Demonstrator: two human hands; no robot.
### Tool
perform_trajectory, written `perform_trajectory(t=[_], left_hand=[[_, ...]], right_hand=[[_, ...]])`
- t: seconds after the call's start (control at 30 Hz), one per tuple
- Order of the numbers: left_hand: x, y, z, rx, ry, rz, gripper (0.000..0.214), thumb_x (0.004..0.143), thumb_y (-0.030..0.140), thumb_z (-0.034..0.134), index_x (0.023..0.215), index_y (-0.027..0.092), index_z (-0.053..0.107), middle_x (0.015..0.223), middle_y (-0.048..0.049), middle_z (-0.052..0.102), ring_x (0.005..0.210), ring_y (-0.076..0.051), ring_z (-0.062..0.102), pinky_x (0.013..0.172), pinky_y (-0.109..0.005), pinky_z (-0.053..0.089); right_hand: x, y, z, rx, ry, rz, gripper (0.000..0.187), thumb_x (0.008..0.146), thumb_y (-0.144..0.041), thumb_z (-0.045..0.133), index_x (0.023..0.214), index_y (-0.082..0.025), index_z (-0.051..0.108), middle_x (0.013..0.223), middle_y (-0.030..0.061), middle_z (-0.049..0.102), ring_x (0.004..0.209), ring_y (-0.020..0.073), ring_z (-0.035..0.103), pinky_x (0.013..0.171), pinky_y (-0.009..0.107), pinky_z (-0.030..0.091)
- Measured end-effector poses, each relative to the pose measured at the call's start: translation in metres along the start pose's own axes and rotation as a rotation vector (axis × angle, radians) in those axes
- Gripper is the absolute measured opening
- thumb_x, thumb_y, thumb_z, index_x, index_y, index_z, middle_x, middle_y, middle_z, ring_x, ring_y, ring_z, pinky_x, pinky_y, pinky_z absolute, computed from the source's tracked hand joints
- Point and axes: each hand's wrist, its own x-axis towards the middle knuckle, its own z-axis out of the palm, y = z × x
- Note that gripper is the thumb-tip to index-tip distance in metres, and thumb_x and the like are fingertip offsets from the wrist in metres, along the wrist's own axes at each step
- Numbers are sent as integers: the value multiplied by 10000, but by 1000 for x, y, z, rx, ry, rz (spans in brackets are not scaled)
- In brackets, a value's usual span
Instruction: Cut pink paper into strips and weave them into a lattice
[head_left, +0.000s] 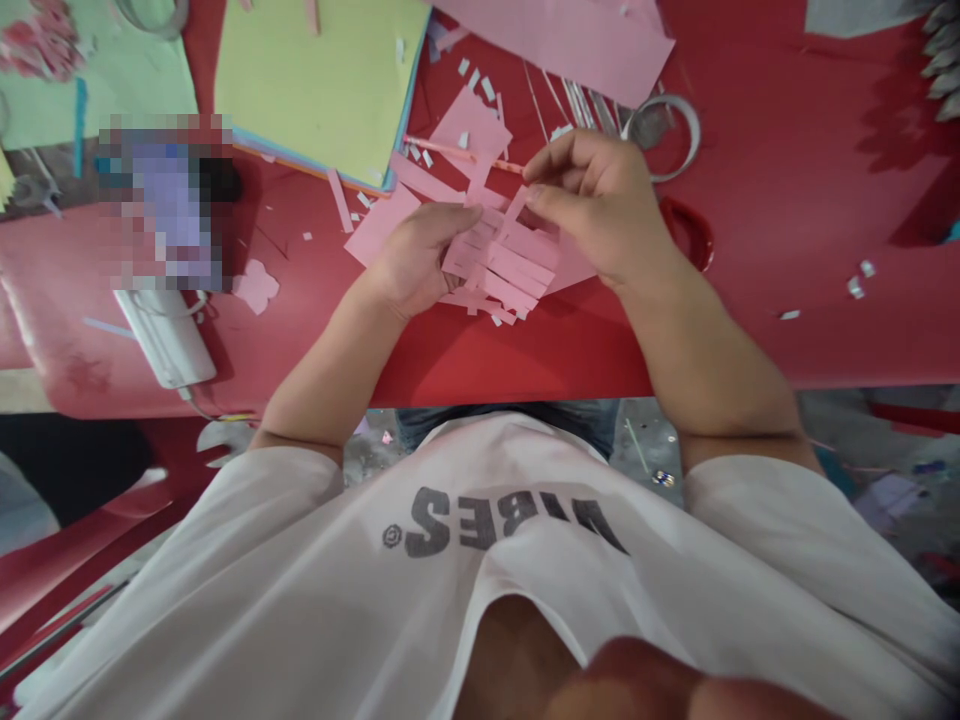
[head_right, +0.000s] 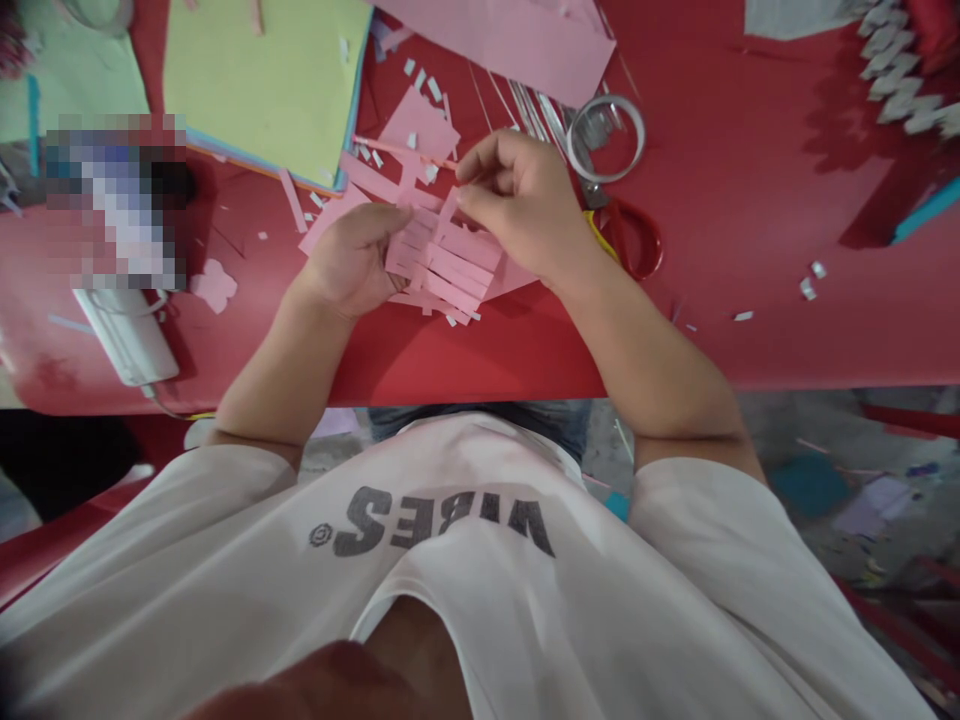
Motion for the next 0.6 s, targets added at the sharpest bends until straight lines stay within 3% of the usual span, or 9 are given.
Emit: perform_trajectory(t=[0.17, 0.37, 0.6], left_hand=[[4, -3, -5, 102, 28, -39, 290, 1036, 351, 601, 868, 157, 735, 802, -59, 763, 700, -164, 730, 607, -263, 640], [7, -3, -6, 152, 90, -31, 376, 1063, 354, 507, 834, 145, 721, 735, -38, 681, 605, -141, 684, 533, -240, 573], [6, 1, -5, 30, 36, 11, 365, 1040, 413, 614, 792, 166, 716, 645, 9, 594, 498, -90, 567, 458, -206, 506]], right_hand=[[0, 4, -2, 12, -28, -63, 243, 768, -309, 874, 934, -455, 773, 940, -27, 754, 865, 301, 718, 801, 525, 617], [1, 2, -2, -47, -25, -15, 207, 775, -409, 898, 916, -484, 765, 1004, -38, 788, 958, 332, 719, 893, 568, 631], [4, 10, 1, 39, 5, -13, 96, 847, -336, 841, 908, -388, 788, 895, -4, 763, 795, 276, 706, 767, 484, 602]])
